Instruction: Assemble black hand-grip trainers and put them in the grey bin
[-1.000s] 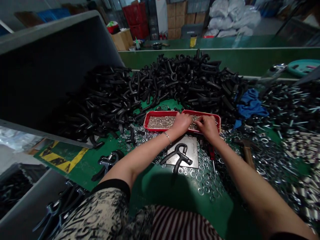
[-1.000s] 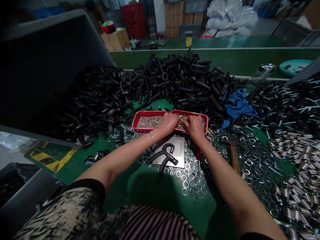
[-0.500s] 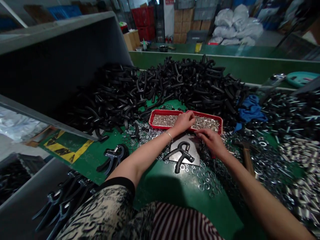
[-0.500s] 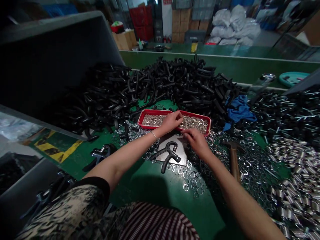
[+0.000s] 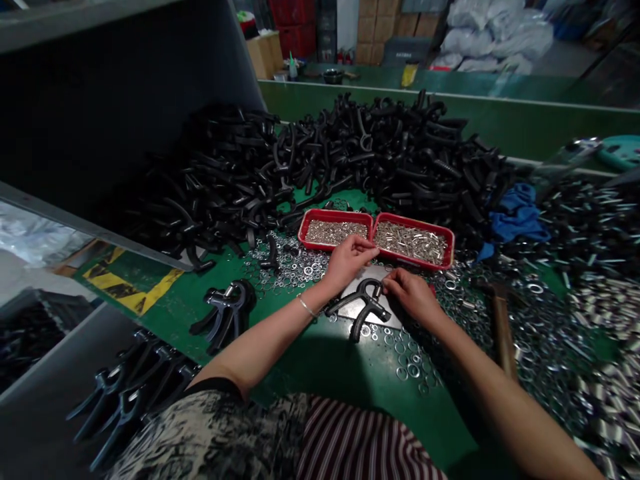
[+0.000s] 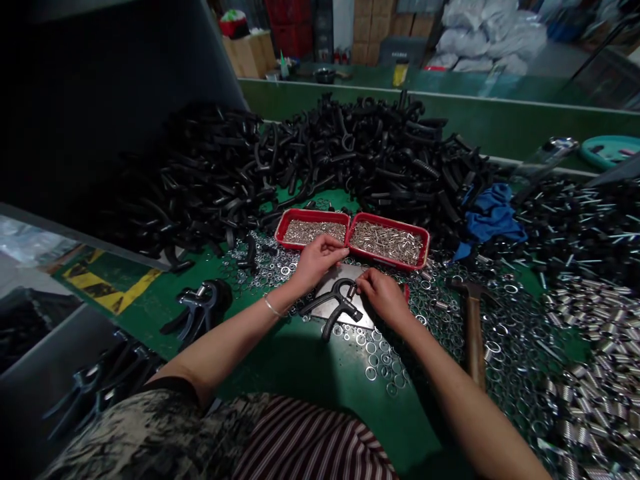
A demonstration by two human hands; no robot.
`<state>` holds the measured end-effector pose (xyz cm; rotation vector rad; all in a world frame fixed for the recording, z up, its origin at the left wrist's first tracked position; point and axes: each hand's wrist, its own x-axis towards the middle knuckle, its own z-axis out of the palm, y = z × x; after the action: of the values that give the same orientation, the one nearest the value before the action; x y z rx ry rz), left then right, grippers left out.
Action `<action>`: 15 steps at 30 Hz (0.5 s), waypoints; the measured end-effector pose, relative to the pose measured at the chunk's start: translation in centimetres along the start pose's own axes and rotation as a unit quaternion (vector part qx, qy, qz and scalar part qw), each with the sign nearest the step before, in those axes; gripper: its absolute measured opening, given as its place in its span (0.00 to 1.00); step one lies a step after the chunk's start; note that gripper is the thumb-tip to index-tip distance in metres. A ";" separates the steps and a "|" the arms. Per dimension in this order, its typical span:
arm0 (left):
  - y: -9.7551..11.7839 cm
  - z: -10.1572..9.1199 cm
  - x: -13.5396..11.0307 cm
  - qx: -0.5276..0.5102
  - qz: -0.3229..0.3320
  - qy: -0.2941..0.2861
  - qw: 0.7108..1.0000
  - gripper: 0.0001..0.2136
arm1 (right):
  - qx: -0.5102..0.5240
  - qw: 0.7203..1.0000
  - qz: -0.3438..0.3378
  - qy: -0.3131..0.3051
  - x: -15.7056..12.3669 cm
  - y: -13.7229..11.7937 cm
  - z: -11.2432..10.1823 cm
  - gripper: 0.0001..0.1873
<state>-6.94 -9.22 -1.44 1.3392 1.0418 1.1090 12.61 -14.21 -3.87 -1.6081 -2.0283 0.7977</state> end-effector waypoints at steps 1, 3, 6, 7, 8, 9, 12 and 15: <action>0.0 -0.5 -0.7 0.003 -0.010 0.008 1.000 0.12 | -0.054 0.999 -0.004 0.002 0.0 -0.4 -0.1 0.12; 0.1 -1.4 -1.9 0.036 -0.019 0.012 0.999 0.11 | -0.189 0.981 -0.031 0.007 -0.1 -1.5 -0.1 0.11; 0.0 -1.9 -3.6 0.137 0.007 -0.023 0.990 0.09 | -0.348 0.933 -0.091 -0.011 0.1 -3.1 0.0 0.10; -0.2 -1.9 -4.1 0.182 0.028 -0.042 0.982 0.09 | -0.368 0.924 -0.104 -0.022 0.2 -3.5 0.1 0.10; -0.4 -1.8 -4.6 0.229 0.050 -0.058 0.970 0.08 | -0.371 0.922 -0.107 -0.031 0.3 -3.6 0.1 0.10; -0.6 -1.7 -5.0 0.275 0.069 -0.070 0.956 0.08 | -0.358 0.928 -0.100 -0.035 0.2 -3.5 -0.1 0.10; -1.2 -1.3 -5.7 0.370 0.084 -0.079 0.922 0.07 | -0.261 0.964 -0.053 -0.016 -0.9 -1.8 -1.4 0.15; -1.5 -1.2 -6.1 0.406 0.079 -0.086 0.906 0.08 | -0.245 0.967 0.043 0.061 -4.2 1.4 -4.1 0.18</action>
<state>-9.24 -14.85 -3.24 2.1680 1.3431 0.6450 17.32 -17.38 -1.66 -1.9598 -2.1893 0.2144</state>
